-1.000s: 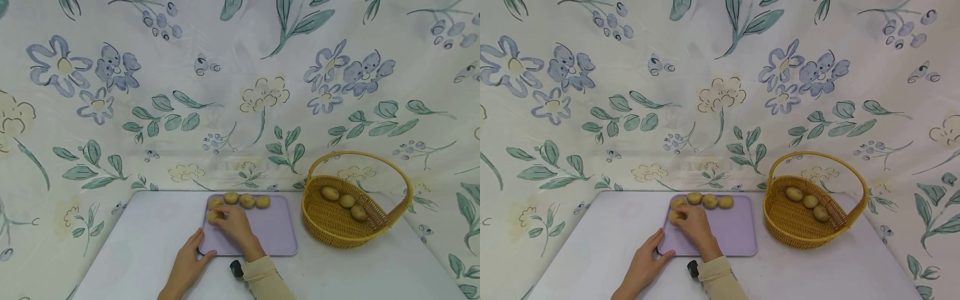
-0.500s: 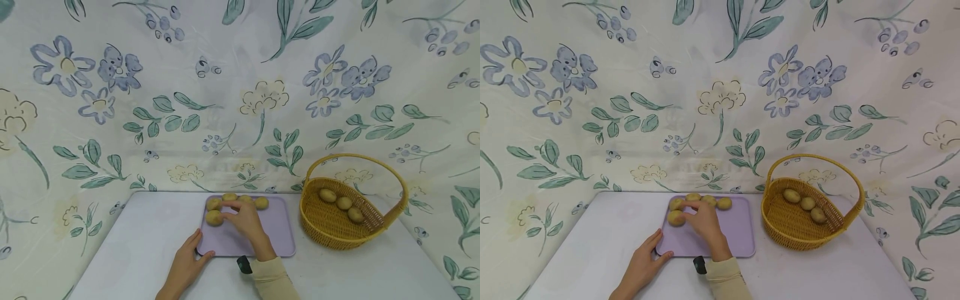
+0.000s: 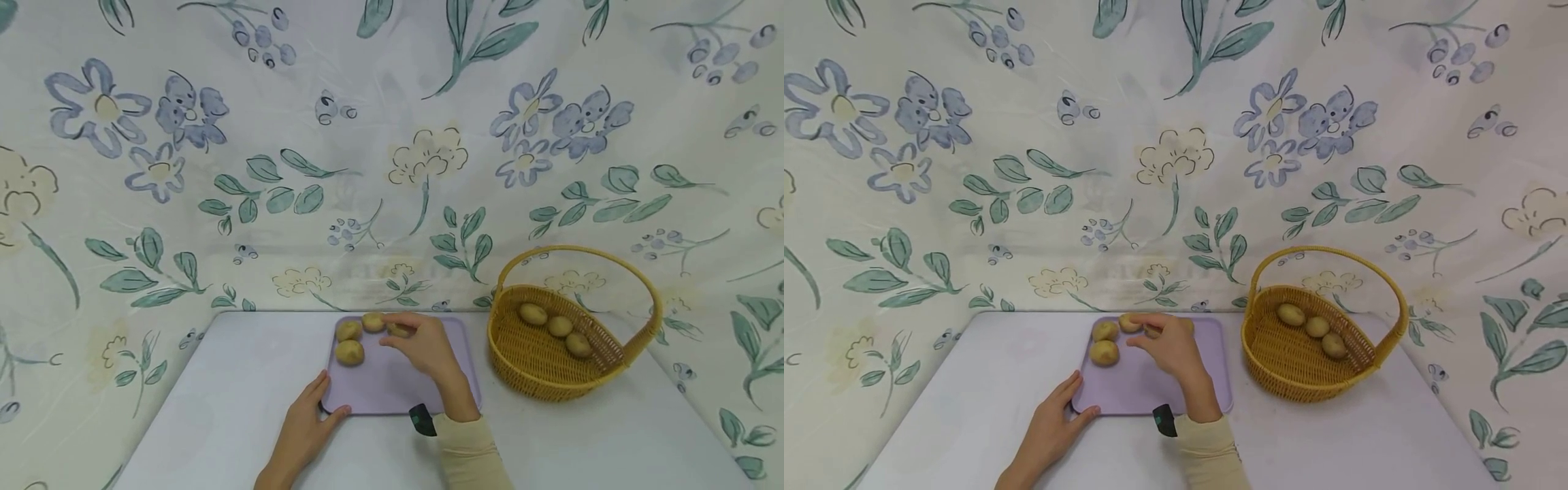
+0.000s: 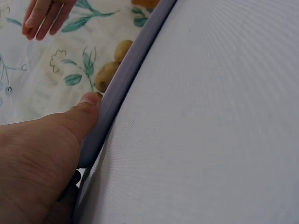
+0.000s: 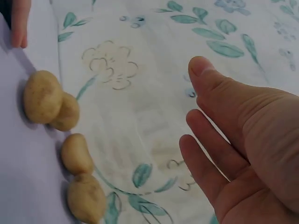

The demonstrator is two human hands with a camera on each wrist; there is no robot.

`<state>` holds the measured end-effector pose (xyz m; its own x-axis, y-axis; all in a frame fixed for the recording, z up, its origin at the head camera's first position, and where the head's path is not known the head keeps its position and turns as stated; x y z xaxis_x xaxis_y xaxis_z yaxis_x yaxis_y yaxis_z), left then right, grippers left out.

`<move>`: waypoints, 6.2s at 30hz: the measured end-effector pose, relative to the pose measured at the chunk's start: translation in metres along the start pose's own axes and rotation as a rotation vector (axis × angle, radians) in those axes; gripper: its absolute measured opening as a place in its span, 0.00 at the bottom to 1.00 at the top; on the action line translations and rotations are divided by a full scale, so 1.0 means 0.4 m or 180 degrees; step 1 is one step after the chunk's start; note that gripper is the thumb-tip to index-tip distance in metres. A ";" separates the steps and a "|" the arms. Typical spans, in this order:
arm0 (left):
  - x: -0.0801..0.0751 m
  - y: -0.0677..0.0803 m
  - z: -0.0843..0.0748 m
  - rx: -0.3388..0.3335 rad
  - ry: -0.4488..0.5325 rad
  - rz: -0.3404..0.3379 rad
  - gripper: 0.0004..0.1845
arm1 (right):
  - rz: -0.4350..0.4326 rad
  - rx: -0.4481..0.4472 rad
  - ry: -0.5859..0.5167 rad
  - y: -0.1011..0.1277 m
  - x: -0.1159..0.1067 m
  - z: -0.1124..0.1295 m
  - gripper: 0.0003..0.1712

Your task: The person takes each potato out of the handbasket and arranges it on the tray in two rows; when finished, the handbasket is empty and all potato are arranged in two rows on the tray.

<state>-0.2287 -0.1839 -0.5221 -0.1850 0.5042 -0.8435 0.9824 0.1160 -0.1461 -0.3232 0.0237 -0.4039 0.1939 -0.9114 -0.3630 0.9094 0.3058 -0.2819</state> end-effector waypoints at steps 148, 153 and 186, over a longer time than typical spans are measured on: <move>0.000 0.000 0.005 0.0025 0.0048 -0.0014 0.43 | 0.0044 0.0977 0.1291 -0.015 -0.635 -0.389 0.31; 0.005 -0.001 0.005 -0.0001 0.0056 0.0056 0.43 | -0.0052 0.0857 0.1227 -0.004 -0.643 -0.343 0.30; -0.009 0.001 0.006 0.0050 0.0026 -0.0032 0.43 | -0.0526 -0.0173 0.0905 0.088 -0.551 -0.112 0.25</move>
<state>-0.2277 -0.1878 -0.5203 -0.1949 0.5101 -0.8377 0.9808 0.1076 -0.1627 -0.3507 0.2478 -0.3736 -0.0719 -0.8388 -0.5397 0.8976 0.1815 -0.4017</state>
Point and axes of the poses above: each hand's wrist, its own y-axis away from the middle knuckle, its own x-axis out of the palm, z = x × y, the point moved 8 cm from there along -y, towards the middle knuckle, and after that the axes turned 6 degrees about -y, right-handed, at the moved point
